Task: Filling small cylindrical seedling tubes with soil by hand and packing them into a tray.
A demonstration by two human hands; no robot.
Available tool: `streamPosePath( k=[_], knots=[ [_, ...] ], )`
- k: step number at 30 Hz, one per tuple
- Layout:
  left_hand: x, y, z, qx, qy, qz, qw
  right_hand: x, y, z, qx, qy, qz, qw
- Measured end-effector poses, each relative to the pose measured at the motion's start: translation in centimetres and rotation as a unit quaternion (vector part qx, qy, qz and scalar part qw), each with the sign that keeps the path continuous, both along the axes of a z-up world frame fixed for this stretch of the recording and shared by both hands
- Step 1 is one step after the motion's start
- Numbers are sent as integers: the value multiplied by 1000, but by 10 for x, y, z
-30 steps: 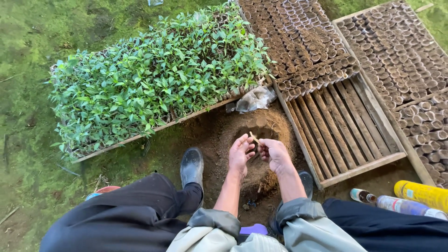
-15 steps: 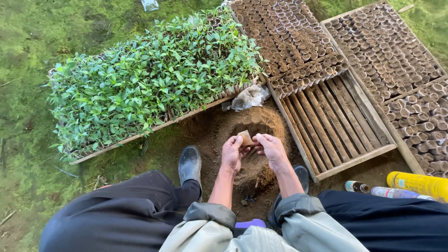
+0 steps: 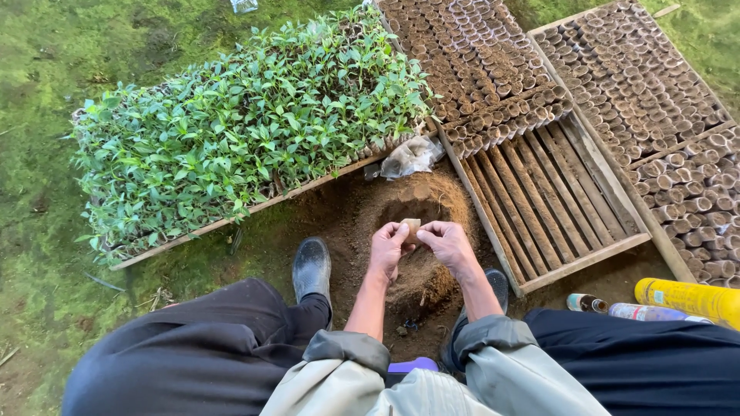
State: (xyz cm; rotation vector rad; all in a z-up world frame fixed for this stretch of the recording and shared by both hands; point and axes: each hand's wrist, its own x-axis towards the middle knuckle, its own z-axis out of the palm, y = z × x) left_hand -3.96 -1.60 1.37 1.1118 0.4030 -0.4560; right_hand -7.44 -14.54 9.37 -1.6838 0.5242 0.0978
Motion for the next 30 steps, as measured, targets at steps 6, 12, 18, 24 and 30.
streamPosePath(
  k=[6, 12, 18, 24, 30],
  knots=[
    [3, -3, -35, 142, -15, 67, 988, 3, 0, -21, -23, -24, -13, 999],
    [-12, -4, 9, 377, -127, 122, 909, 0, 1, -22, -31, -38, -43, 998],
    [-15, -11, 31, 155, -165, 46, 973, 2, 14, -13, -27, -47, -22, 998],
    [-13, -9, 27, 52, -104, 59, 991, -4, 19, 2, 28, -53, -30, 998],
    [-14, -7, 27, 67, -84, 48, 993, -2, 15, -3, 54, -35, -42, 997]
  ],
)
